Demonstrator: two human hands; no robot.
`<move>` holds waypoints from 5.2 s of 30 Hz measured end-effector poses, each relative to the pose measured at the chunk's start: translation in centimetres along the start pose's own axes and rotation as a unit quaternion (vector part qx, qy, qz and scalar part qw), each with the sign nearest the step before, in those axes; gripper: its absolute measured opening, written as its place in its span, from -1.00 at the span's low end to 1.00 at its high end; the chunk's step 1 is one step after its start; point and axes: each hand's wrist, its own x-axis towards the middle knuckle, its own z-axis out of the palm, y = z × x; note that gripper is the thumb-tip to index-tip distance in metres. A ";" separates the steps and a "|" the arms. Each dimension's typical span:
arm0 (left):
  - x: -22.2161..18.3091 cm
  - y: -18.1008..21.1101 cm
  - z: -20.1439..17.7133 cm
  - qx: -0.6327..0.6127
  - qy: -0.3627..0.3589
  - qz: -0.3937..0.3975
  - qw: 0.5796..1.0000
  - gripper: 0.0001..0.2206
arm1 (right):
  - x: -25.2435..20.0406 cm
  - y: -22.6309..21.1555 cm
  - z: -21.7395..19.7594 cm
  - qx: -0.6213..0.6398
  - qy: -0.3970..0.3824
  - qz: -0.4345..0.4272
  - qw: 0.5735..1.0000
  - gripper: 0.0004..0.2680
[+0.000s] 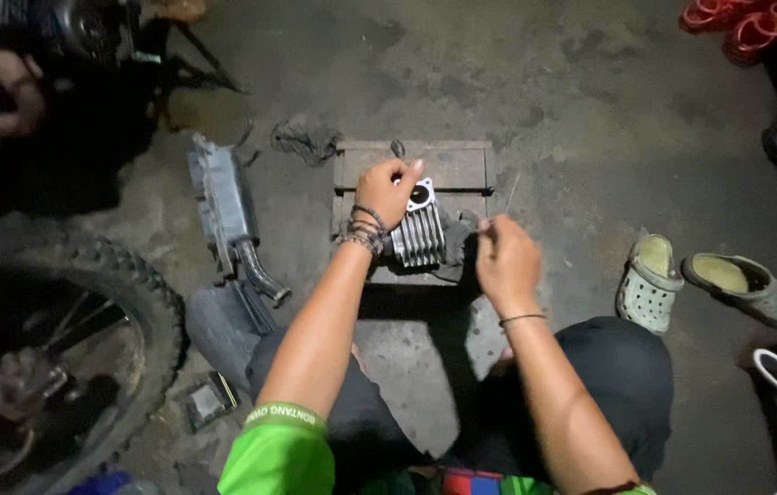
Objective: The person cleans a motorcycle cylinder head using a thin metal tool to scrape carbon or gasket residue from the surfaces and ports.
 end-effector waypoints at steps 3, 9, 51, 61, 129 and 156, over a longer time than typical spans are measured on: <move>0.0 -1.1 0.3 -0.053 -0.007 -0.015 0.998 -0.61 | -0.9 2.3 4.0 -0.113 -0.036 -0.022 0.993 -0.73; -0.1 0.1 -2.5 -0.077 -0.046 -0.024 0.996 -0.57 | -1.3 4.2 4.9 -0.120 -0.025 -0.049 0.991 -0.87; -3.5 1.1 -2.8 -0.033 -0.070 0.040 0.996 -0.53 | -9.5 -5.3 -5.2 0.248 -0.039 -0.188 0.949 -0.72; -2.8 0.2 -2.6 -0.025 -0.081 0.034 0.996 -0.52 | -9.6 -6.3 -6.8 0.230 -0.044 -0.185 0.954 -0.76; -3.8 1.8 -4.0 0.012 -0.102 0.019 0.994 -0.33 | -4.1 -12.2 -13.3 0.118 -0.218 -0.023 0.968 -0.89; -3.0 0.8 -3.2 0.004 -0.087 0.027 0.996 -0.37 | -5.6 -12.8 -15.3 0.121 -0.230 -0.020 0.965 -0.80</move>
